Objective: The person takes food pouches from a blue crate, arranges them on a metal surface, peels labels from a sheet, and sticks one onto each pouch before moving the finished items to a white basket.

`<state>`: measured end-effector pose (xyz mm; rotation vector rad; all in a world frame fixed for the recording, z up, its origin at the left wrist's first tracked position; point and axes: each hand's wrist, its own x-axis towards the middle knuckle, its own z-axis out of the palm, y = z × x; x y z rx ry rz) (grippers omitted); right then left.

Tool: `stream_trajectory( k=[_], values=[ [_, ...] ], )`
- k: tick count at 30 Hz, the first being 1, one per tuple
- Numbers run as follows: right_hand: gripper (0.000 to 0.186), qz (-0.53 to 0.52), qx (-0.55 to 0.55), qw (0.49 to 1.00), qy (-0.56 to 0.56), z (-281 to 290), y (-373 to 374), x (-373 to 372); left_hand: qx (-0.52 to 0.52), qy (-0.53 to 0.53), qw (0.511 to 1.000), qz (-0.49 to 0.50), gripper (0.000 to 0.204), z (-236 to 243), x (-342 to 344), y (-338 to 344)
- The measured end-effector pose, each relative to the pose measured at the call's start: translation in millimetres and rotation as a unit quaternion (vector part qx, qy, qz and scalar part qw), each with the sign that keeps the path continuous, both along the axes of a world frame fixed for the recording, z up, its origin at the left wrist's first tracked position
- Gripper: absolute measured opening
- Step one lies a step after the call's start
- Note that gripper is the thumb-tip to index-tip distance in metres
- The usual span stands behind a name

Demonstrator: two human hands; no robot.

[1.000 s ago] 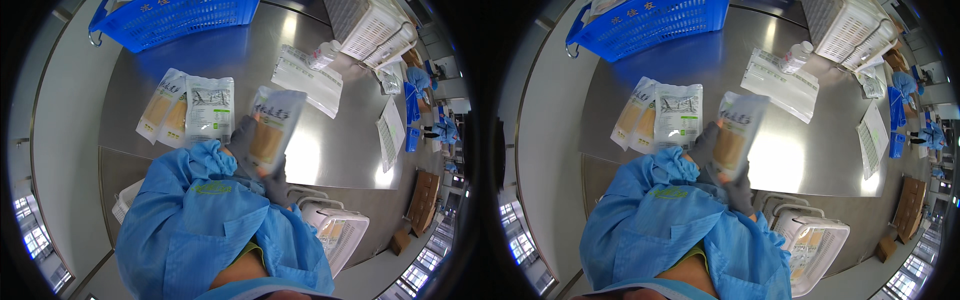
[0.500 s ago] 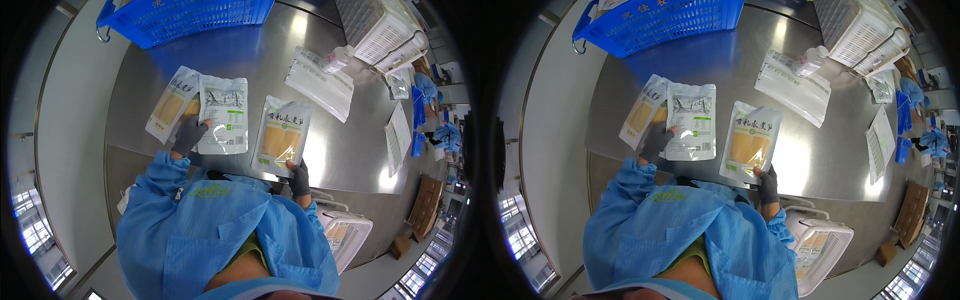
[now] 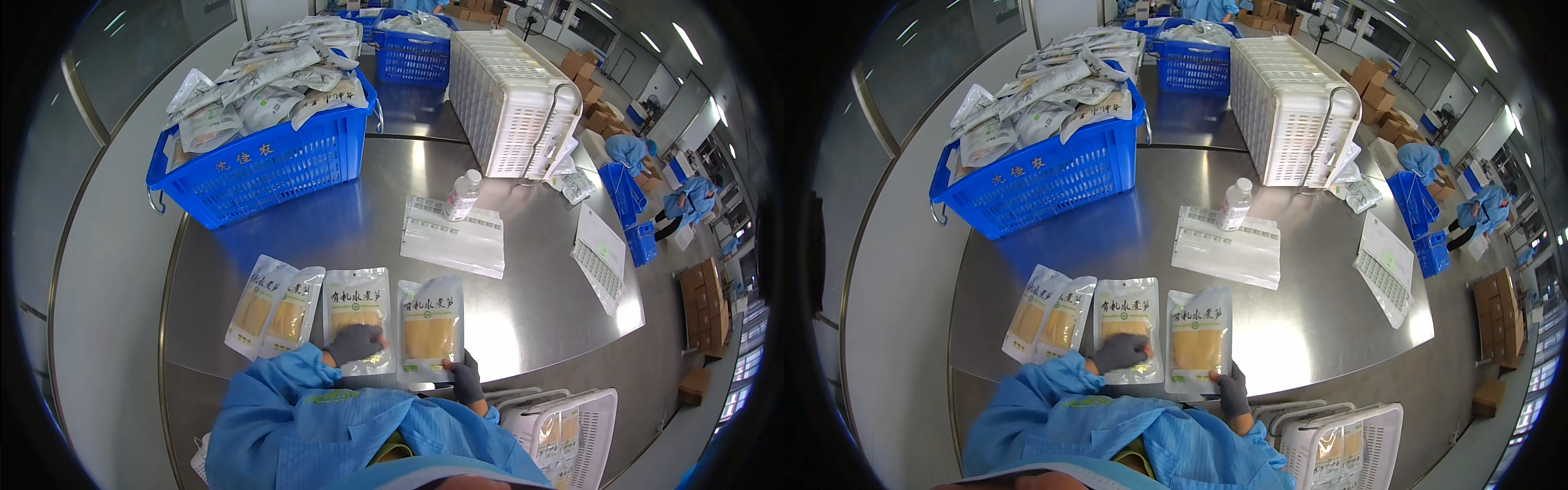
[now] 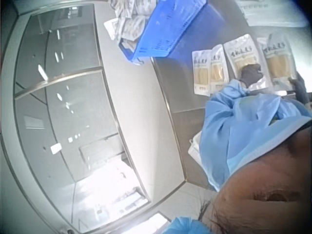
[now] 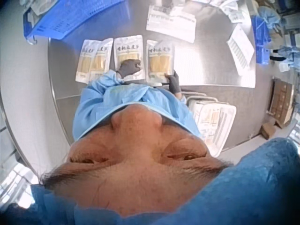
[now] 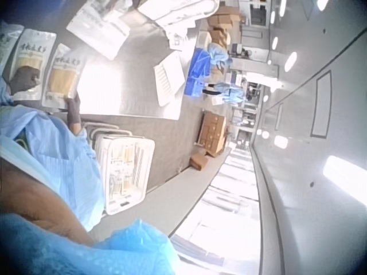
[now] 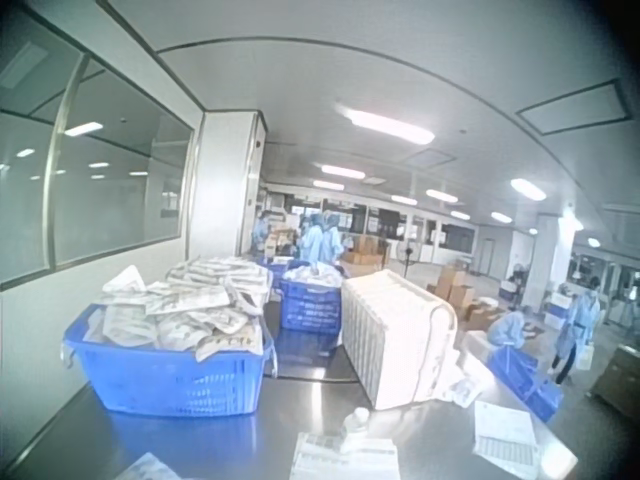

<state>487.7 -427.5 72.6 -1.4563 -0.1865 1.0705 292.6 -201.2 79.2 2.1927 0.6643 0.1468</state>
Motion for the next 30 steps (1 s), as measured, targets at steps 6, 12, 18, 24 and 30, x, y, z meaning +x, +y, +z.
stream_trajectory(
  k=[6, 12, 18, 24, 30],
  values=[
    [0.053, -0.016, 0.033, 0.999, 0.017, 27.9, -21.8, 6.9, -0.050, -0.032, 0.998, -0.028, 0.030, -1.0, -3.1, 3.3],
    [0.058, 0.012, 0.124, 0.980, 0.155, 25.3, -10.7, -2.0, 0.321, -0.120, 0.908, 0.241, 0.044, 8.0, -82.0, 75.7],
    [0.047, 0.247, -0.277, 0.855, -0.361, 9.9, 33.3, -14.6, 0.255, 0.152, 0.910, 0.291, 0.093, 1.8, -179.2, 84.9],
    [0.043, 0.242, -0.238, 0.769, -0.542, 27.6, 41.7, -12.0, 0.310, 0.171, 0.882, 0.313, 0.085, -30.7, -196.6, 79.4],
    [0.039, 0.202, -0.096, 0.799, -0.558, 29.4, 58.7, -23.8, 0.327, 0.186, 0.871, 0.314, 0.069, -0.9, -169.2, 67.6]
  ],
)
